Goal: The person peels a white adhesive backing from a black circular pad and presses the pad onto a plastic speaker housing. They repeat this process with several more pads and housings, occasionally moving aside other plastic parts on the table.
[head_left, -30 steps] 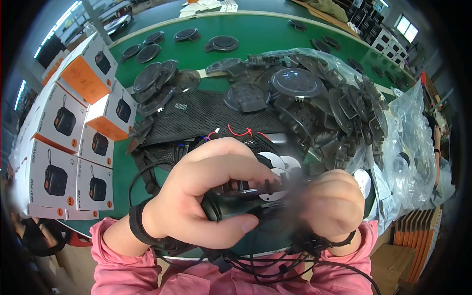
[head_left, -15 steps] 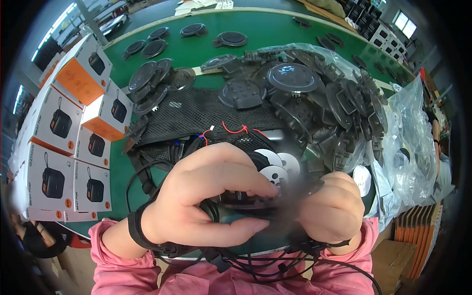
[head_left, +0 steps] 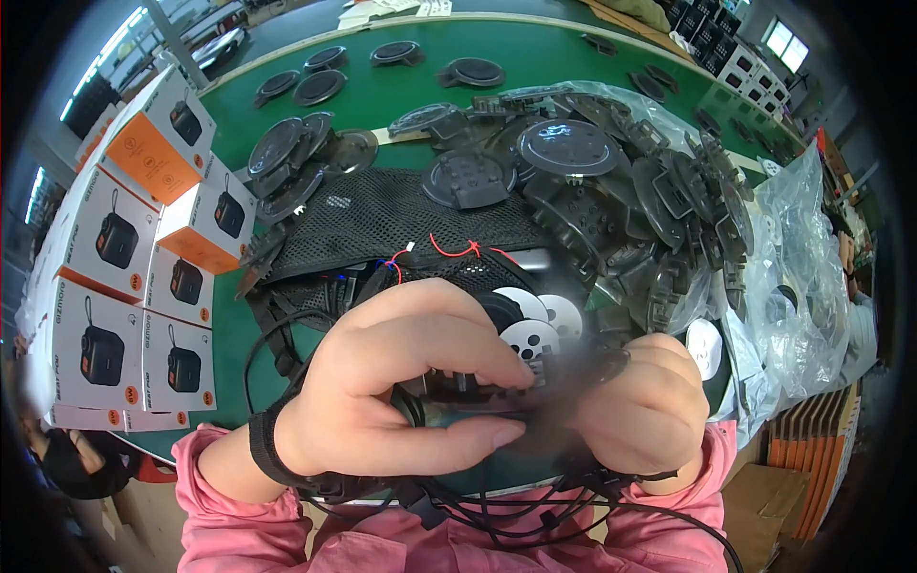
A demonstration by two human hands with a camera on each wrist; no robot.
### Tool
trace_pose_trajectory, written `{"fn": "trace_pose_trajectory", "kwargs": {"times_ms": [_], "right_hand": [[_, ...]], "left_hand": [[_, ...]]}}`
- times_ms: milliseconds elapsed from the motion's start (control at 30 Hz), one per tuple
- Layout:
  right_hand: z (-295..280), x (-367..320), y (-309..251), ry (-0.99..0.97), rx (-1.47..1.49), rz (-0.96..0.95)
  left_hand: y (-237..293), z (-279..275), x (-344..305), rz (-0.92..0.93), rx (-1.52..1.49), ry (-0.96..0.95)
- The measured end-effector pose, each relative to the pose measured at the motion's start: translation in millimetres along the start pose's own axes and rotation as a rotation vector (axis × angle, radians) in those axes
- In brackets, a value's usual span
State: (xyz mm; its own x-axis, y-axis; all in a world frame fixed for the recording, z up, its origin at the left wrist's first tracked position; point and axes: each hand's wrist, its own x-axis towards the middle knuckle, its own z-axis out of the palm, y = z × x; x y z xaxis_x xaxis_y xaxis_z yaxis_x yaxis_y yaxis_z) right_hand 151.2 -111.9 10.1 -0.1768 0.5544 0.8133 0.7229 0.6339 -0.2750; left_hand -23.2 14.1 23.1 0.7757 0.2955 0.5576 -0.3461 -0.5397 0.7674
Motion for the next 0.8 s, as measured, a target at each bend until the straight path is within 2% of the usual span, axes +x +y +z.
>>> {"fn": "trace_pose_trajectory", "kwargs": {"times_ms": [800], "right_hand": [[1.2, -1.2, 0.8, -0.014, -0.035, -0.015]], "left_hand": [[3.0, 0.4, -0.9, -0.066, -0.021, 0.013]]}}
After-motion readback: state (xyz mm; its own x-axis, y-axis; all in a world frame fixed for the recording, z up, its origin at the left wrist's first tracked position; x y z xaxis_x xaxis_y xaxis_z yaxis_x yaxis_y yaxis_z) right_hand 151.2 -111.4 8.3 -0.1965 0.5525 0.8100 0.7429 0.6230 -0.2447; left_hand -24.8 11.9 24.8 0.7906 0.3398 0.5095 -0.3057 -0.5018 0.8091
